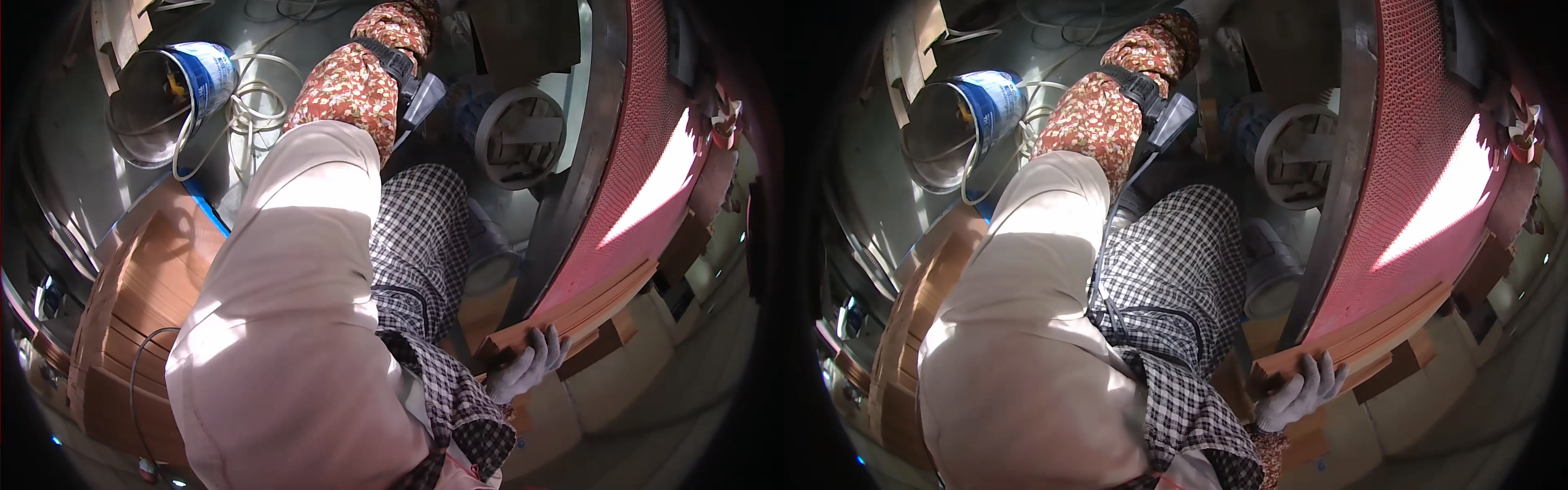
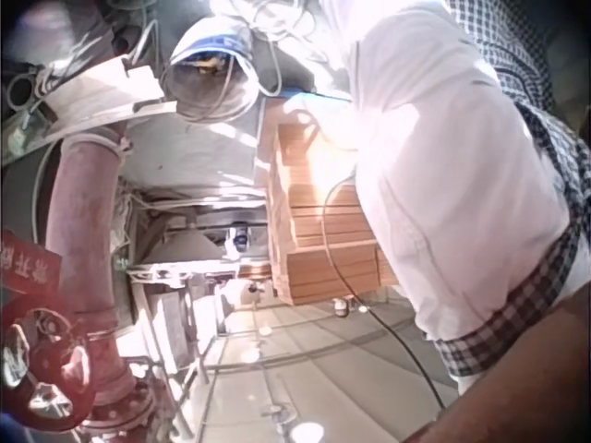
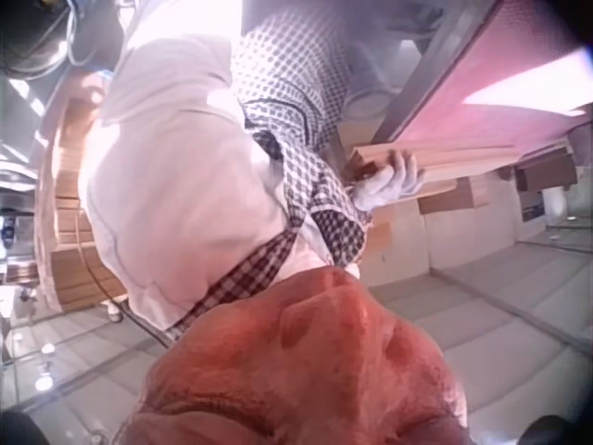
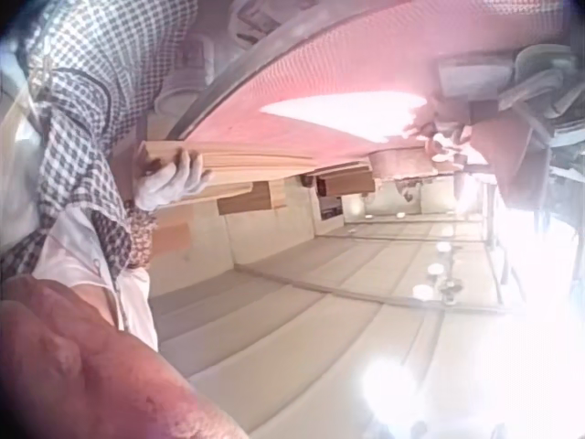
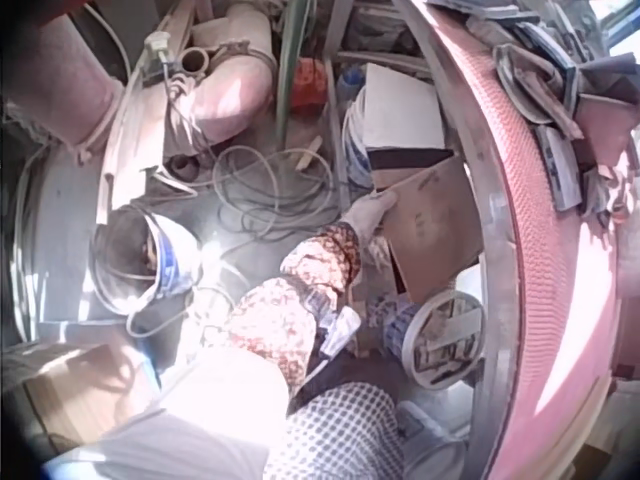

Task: Inspecting wooden panels and applying labels to them in a factory environment.

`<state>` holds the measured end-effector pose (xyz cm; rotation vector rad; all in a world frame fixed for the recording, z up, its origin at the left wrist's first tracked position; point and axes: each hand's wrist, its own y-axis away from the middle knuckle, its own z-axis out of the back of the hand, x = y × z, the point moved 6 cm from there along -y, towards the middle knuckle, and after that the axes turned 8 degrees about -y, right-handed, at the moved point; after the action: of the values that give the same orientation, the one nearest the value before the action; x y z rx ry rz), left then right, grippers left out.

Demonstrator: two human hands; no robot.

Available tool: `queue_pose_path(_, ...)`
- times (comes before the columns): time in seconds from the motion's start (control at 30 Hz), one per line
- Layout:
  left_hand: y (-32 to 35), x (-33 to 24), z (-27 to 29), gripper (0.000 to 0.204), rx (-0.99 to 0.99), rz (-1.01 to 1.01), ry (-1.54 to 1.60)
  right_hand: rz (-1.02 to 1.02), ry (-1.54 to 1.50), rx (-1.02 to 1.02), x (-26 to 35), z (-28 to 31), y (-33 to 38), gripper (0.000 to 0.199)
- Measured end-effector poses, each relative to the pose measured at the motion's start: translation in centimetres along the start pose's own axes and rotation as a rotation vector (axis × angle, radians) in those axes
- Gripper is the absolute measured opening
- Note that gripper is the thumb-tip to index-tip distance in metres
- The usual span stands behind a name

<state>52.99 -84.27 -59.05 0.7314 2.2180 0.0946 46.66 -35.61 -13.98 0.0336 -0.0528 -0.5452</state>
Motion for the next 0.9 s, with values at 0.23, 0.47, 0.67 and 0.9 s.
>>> queue_pose_path(0.23, -0.5, -0.2, 1.9, 0.04, -0.2, -0.016, -0.288, 0.003, -0.018, 0.003, -0.2, -0.1, -0.5, 0.045)
queue_pose_path(0.47, 3.2, -1.4, -0.2, 0.046, -0.156, -0.038, -0.209, -0.019, -0.006, 0.035, 0.0, -0.1, -0.4, 0.046)
queue_pose_path(0.67, 7.7, 6.5, 4.3, 0.048, -0.066, -0.073, -1.294, 0.016, 0.014, 0.069, 0.2, 0.2, -1.0, 0.046)
queue_pose_path(0.9, 17.4, 13.4, -7.3, 0.039, 0.592, 0.15, -1.293, 0.083, -0.01, 0.056, 0.2, 0.0, -0.7, 0.045)
